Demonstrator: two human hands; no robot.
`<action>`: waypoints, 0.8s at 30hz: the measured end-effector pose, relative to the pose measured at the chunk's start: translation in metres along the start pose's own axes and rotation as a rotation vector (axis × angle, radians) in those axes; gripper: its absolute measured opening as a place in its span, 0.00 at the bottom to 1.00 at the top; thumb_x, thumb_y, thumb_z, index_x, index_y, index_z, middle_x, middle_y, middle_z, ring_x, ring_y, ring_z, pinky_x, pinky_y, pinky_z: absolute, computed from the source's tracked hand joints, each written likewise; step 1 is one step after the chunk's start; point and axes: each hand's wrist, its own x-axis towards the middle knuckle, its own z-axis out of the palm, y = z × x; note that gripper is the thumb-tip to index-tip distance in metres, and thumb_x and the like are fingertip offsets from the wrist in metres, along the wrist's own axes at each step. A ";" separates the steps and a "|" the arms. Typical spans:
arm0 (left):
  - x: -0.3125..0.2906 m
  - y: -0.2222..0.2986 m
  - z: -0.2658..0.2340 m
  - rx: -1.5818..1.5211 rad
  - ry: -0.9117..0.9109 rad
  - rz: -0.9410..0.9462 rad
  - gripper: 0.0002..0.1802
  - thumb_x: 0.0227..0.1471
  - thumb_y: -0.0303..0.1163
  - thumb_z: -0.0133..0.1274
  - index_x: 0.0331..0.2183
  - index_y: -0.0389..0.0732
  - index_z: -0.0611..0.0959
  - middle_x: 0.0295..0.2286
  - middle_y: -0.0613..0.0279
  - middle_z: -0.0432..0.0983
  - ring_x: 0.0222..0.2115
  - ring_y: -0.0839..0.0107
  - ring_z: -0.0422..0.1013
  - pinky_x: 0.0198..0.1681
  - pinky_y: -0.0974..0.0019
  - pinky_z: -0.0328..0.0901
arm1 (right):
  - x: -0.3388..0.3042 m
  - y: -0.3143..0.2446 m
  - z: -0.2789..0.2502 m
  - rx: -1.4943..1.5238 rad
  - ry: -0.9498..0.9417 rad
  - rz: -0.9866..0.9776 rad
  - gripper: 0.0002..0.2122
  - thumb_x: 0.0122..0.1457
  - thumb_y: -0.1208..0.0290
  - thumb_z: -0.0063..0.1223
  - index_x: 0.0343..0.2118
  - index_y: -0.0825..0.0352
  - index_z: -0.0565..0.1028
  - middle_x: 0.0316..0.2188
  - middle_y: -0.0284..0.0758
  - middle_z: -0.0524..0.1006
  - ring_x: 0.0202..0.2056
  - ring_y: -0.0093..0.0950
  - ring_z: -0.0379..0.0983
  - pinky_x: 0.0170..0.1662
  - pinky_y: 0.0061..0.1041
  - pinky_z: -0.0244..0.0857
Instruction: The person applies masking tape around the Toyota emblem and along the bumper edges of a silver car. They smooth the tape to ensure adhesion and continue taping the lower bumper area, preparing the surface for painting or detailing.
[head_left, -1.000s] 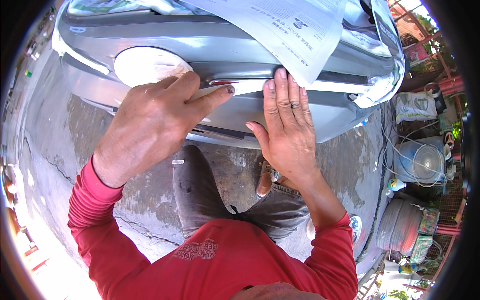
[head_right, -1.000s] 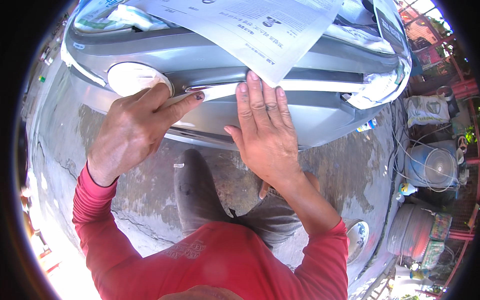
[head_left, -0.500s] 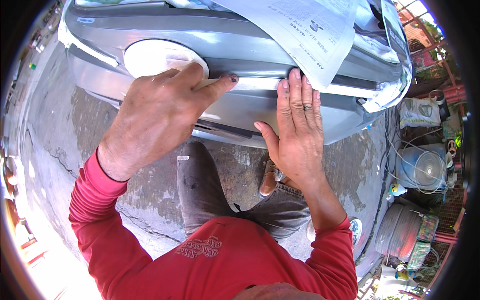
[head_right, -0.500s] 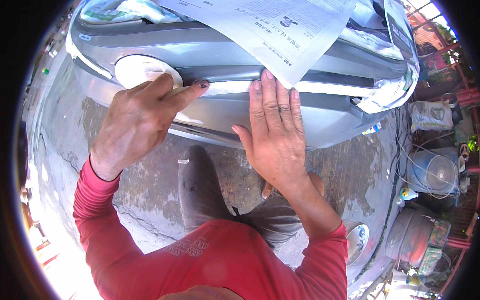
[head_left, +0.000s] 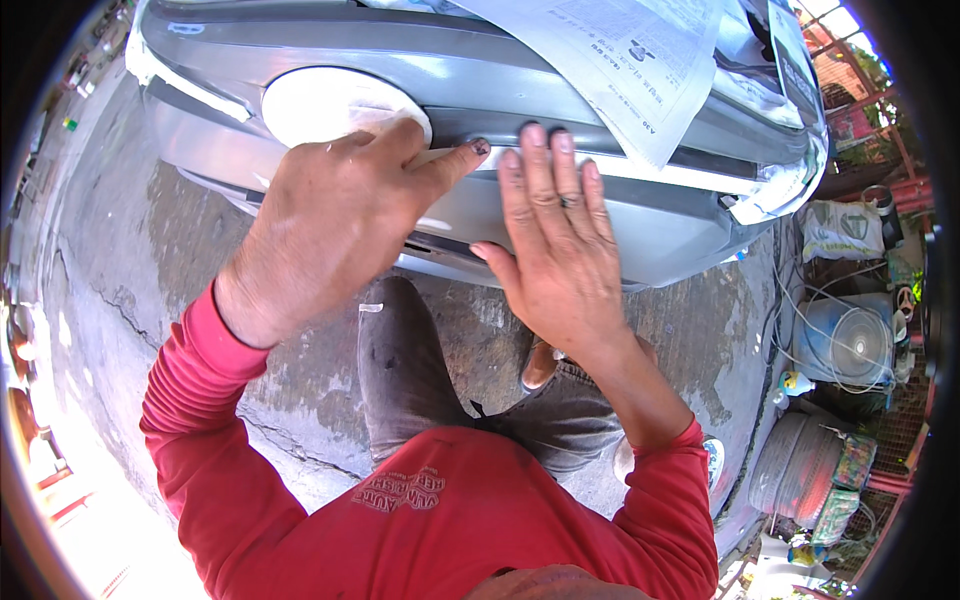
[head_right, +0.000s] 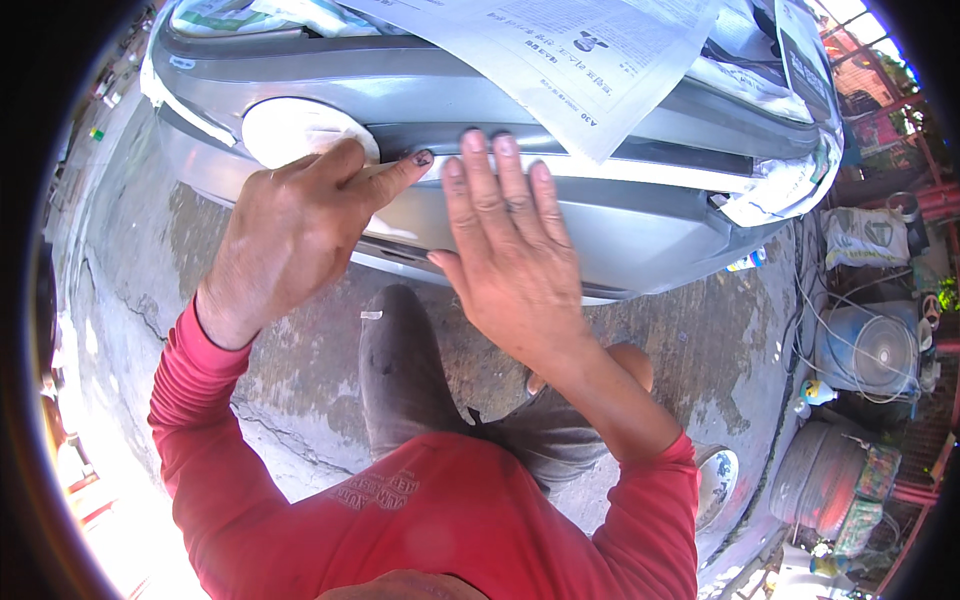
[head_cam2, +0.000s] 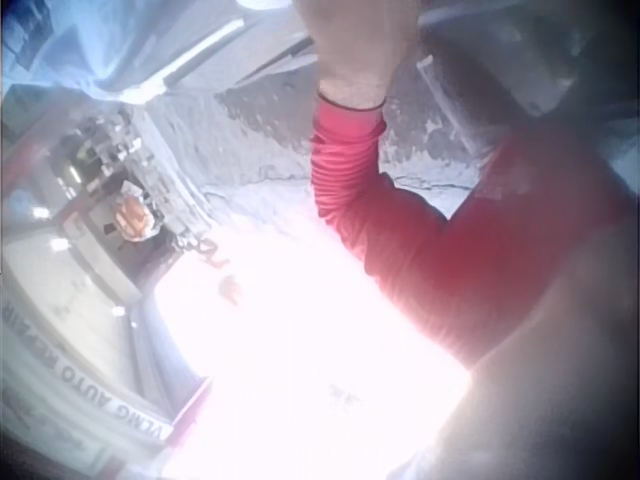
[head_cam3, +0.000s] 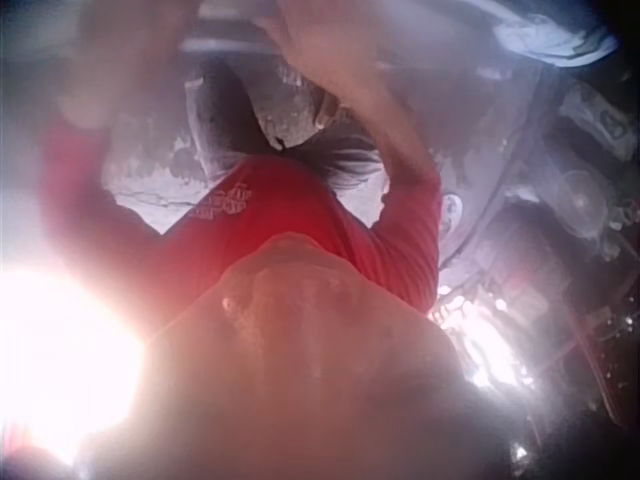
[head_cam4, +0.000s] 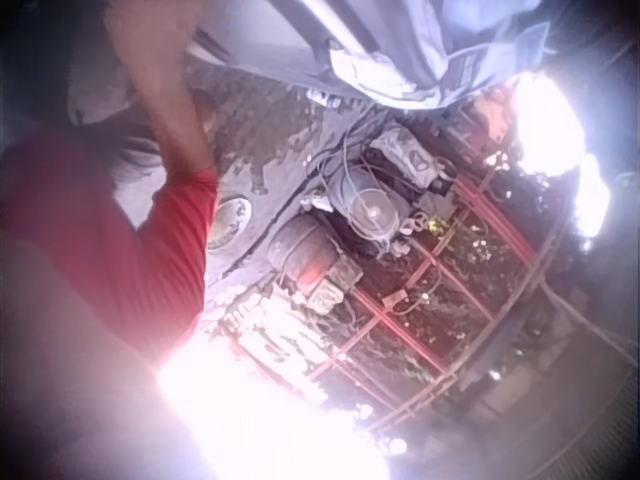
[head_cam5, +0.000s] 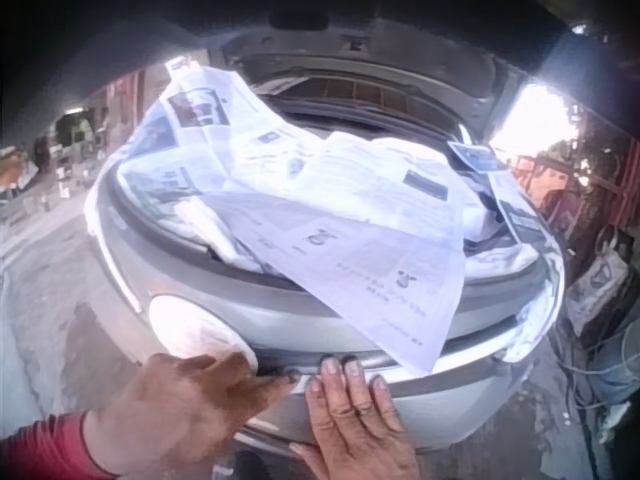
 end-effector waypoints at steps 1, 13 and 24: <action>0.000 -0.006 0.000 -0.036 0.007 0.017 0.26 0.51 0.24 0.60 0.54 0.43 0.87 0.35 0.60 0.77 0.32 0.64 0.81 0.31 0.63 0.76 | 0.002 -0.004 0.007 -0.044 0.017 -0.016 0.43 0.63 0.53 0.63 0.75 0.70 0.58 0.77 0.49 0.53 0.78 0.48 0.47 0.78 0.52 0.40; -0.020 0.002 0.003 0.056 0.104 -0.045 0.24 0.49 0.26 0.62 0.50 0.42 0.88 0.37 0.57 0.80 0.35 0.64 0.83 0.34 0.65 0.78 | 0.005 -0.014 0.013 -0.139 -0.016 0.018 0.45 0.62 0.56 0.65 0.75 0.72 0.56 0.78 0.49 0.50 0.78 0.47 0.44 0.78 0.50 0.40; -0.019 0.005 -0.003 0.105 0.153 -0.002 0.23 0.49 0.27 0.63 0.49 0.40 0.88 0.33 0.60 0.77 0.33 0.70 0.82 0.31 0.68 0.77 | 0.002 -0.002 0.001 -0.066 -0.069 -0.105 0.40 0.63 0.59 0.64 0.76 0.62 0.59 0.78 0.36 0.54 0.78 0.41 0.47 0.79 0.46 0.43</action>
